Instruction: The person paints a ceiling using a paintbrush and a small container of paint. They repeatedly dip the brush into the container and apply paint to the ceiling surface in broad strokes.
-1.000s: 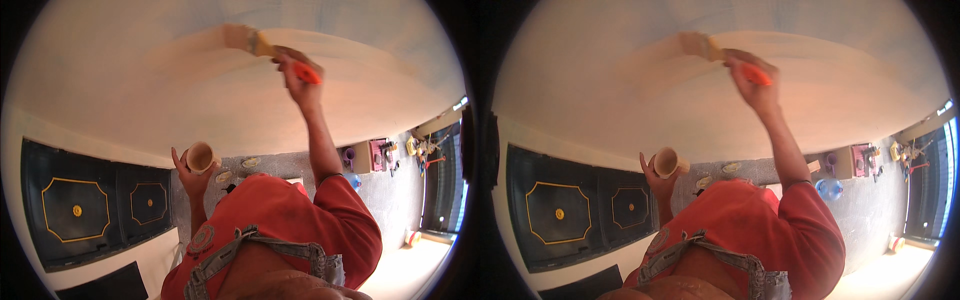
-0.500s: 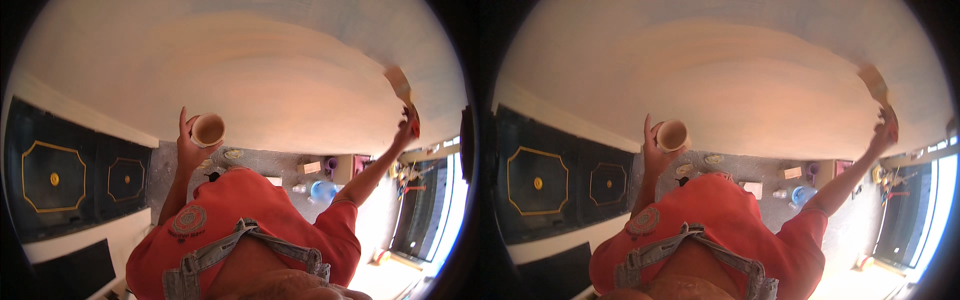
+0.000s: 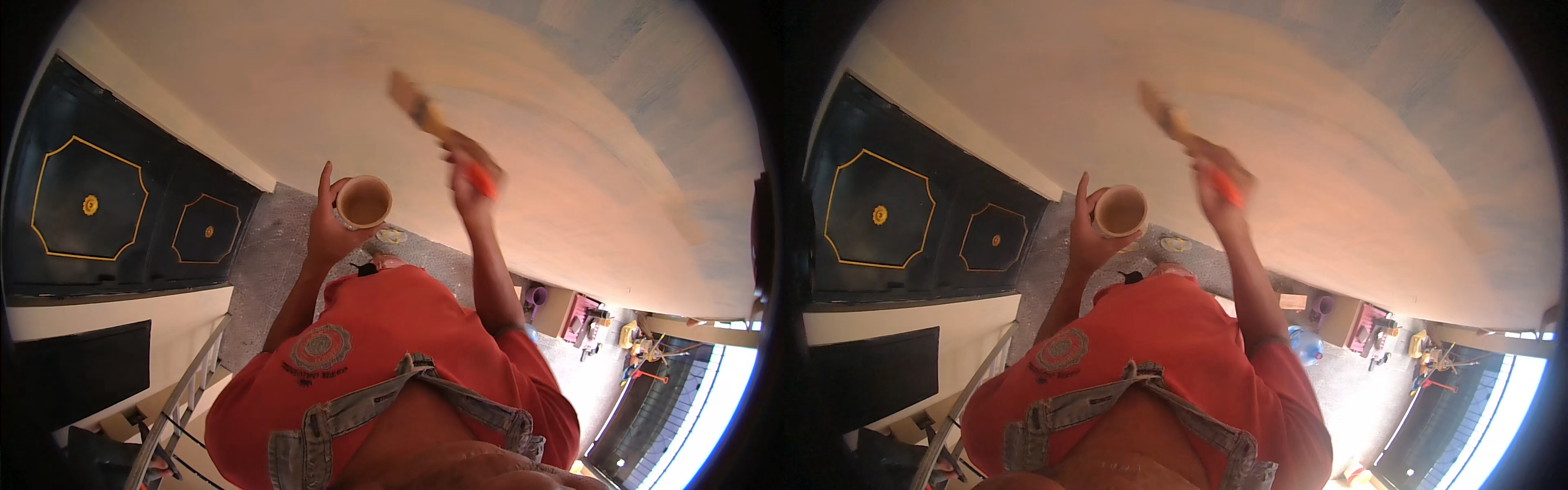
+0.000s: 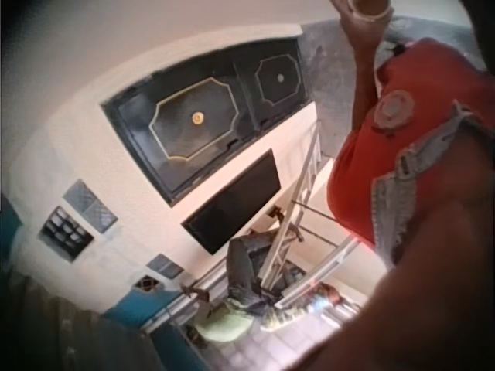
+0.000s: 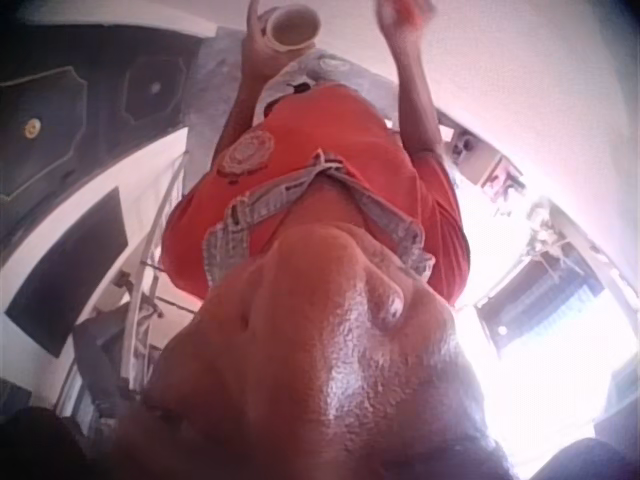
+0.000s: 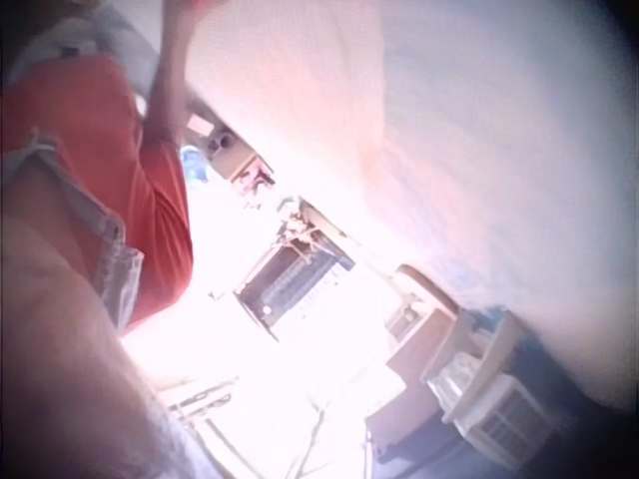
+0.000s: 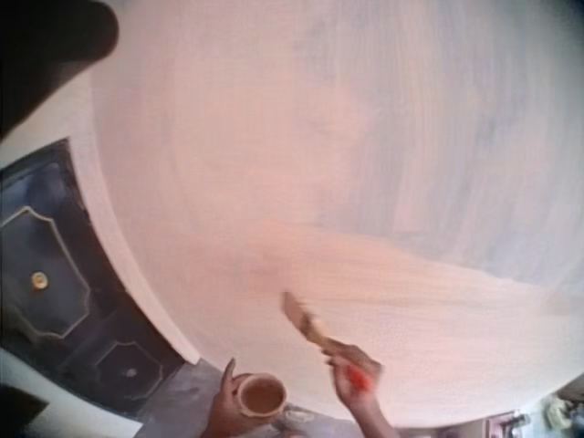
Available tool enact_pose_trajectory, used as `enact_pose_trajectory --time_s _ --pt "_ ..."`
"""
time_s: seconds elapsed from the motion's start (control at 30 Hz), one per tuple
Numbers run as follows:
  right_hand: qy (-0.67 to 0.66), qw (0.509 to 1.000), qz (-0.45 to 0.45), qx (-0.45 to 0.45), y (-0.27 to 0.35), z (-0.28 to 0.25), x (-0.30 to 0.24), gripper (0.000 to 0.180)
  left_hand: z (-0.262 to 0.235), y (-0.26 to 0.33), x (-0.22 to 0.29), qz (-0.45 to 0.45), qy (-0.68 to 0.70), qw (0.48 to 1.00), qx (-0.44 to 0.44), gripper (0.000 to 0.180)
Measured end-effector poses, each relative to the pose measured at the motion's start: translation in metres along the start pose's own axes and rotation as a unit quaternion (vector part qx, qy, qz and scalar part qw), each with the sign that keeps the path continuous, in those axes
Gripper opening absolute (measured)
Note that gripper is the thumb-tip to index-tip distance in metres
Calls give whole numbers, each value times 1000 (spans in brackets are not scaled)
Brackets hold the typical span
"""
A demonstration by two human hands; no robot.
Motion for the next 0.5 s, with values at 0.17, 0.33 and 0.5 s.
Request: enact_pose_trajectory --time_s 0.17,0.33,0.5 --pt "-97 991 -81 -39 -52 108 -2 23 -4 4 2 -32 -26 998 37 126" --pt "-29 987 -158 25 -71 135 7 25 -25 21 -15 -43 -32 995 87 127" --pt "23 994 -99 31 -73 54 12 22 -35 24 -14 -35 -28 994 103 126"
Point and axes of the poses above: each hand's wrist, its own y-axis away from the middle knuckle, its own z-axis out of the palm, x = y × z, the point moved 4 cm from there along -y, towards the middle knuckle, and after that the axes turned 5 degrees about y, right-handed, at the moved point
